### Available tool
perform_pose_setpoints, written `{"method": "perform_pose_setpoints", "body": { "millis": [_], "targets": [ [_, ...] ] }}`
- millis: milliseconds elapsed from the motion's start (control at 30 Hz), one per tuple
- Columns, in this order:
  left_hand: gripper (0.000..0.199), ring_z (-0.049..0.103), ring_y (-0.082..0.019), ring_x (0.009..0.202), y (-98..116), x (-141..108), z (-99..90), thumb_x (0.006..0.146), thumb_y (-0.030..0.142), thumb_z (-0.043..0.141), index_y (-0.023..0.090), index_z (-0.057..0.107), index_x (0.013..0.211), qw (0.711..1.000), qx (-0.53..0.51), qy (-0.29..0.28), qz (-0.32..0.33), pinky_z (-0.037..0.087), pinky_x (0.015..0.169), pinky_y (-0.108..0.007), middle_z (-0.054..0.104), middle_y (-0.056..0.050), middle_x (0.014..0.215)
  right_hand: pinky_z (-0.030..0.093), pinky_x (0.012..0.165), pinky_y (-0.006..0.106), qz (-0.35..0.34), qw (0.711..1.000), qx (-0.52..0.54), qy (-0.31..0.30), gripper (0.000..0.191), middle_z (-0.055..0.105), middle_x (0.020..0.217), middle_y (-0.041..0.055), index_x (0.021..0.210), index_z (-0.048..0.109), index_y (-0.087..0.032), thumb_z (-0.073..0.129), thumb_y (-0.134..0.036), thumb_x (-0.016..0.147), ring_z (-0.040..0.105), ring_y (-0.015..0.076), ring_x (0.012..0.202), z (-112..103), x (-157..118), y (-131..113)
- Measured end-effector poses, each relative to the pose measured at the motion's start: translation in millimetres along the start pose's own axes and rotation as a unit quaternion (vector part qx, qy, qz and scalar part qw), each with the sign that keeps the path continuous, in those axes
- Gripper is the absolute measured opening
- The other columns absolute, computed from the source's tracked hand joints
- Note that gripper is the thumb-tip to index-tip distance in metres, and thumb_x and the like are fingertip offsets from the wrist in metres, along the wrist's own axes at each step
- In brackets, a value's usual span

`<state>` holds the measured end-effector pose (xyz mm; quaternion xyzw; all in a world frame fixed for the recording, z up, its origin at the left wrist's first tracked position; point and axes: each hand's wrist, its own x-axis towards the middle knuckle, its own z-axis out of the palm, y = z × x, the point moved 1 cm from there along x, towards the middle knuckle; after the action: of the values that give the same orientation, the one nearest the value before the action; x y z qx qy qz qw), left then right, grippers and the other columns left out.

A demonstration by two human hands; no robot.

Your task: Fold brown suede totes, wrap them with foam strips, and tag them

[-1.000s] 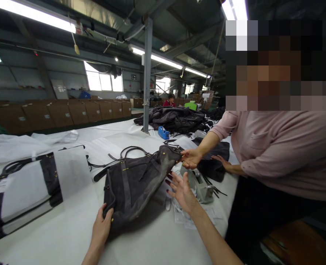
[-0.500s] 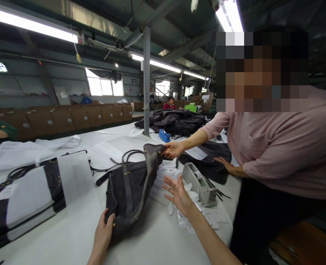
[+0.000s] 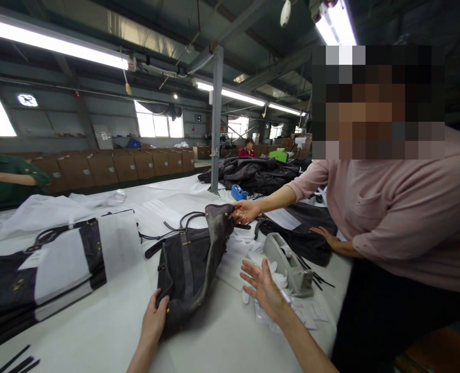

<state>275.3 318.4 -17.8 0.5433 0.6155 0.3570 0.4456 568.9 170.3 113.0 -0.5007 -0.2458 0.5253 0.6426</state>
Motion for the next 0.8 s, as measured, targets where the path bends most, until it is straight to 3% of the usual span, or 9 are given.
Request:
{"method": "perform_pose_setpoints", "body": {
  "millis": [133, 300, 500, 600, 700, 800],
  "targets": [
    [0.05, 0.052, -0.024, 0.121, 3.7, -1.5, -0.9, 0.084, 0.042, 0.046, 0.017, 0.048, 0.128, 1.0, -0.005, 0.001, 0.004, 0.038, 0.104, -0.035, 0.057, -0.012, 0.129, 0.029, 0.107, 0.045, 0.003, 1.0, -0.007, 0.016, 0.077, 0.046, 0.141, 0.009, 0.121, 0.06, -0.026, 0.031, -0.082, 0.077, 0.04, 0.0269, 0.13, -11.0, -17.7, 5.6],
    [0.05, 0.058, -0.024, 0.113, 9.5, -7.3, -2.6, 0.084, 0.042, 0.047, 0.017, 0.049, 0.128, 1.0, -0.017, -0.001, -0.006, 0.045, 0.096, -0.034, 0.061, -0.012, 0.123, 0.03, 0.108, 0.043, 0.007, 0.999, -0.035, 0.035, 0.074, 0.053, 0.134, 0.0086, 0.112, 0.067, -0.025, 0.042, -0.082, 0.072, 0.043, 0.0274, 0.128, -25.4, -50.0, 21.2],
    [0.051, 0.057, -0.024, 0.115, 18.0, -13.5, -6.6, 0.085, 0.04, 0.048, 0.014, 0.047, 0.13, 0.999, -0.03, -0.013, -0.017, 0.045, 0.095, -0.033, 0.058, -0.014, 0.127, 0.031, 0.108, 0.045, 0.009, 0.998, -0.052, 0.044, 0.072, 0.056, 0.132, 0.0093, 0.107, 0.07, -0.025, 0.048, -0.082, 0.069, 0.047, 0.029, 0.126, -38.7, -76.7, 39.4],
    [0.049, 0.052, -0.025, 0.121, 31.5, -19.2, -9.2, 0.087, 0.034, 0.046, 0.011, 0.044, 0.131, 0.999, -0.037, -0.025, -0.016, 0.041, 0.1, -0.034, 0.054, -0.016, 0.132, 0.031, 0.108, 0.046, 0.002, 0.996, -0.06, 0.066, 0.076, 0.056, 0.131, 0.0113, 0.106, 0.07, -0.023, 0.049, -0.084, 0.065, 0.048, 0.0306, 0.125, -48.7, -83.5, 37.2],
    [0.043, 0.048, -0.027, 0.123, 54.7, -41.3, -17.2, 0.092, 0.031, 0.041, 0.008, 0.046, 0.128, 0.998, -0.048, -0.035, -0.005, 0.037, 0.104, -0.039, 0.053, -0.016, 0.132, 0.034, 0.107, 0.046, -0.002, 0.995, -0.053, 0.08, 0.077, 0.056, 0.131, 0.0133, 0.103, 0.07, -0.023, 0.049, -0.086, 0.063, 0.048, 0.0321, 0.124, -61.1, -89.0, 33.5],
    [0.038, 0.048, -0.028, 0.122, 80.3, -67.8, -31.4, 0.096, 0.035, 0.037, 0.01, 0.055, 0.118, 0.996, -0.064, -0.048, 0.028, 0.038, 0.102, -0.047, 0.054, -0.011, 0.127, 0.042, 0.101, 0.046, 0.001, 0.994, -0.046, 0.102, 0.063, 0.056, 0.128, 0.0135, 0.109, 0.065, -0.025, 0.046, -0.075, 0.077, 0.051, 0.0292, 0.119, -60.3, -68.6, 42.9]
  ]
}}
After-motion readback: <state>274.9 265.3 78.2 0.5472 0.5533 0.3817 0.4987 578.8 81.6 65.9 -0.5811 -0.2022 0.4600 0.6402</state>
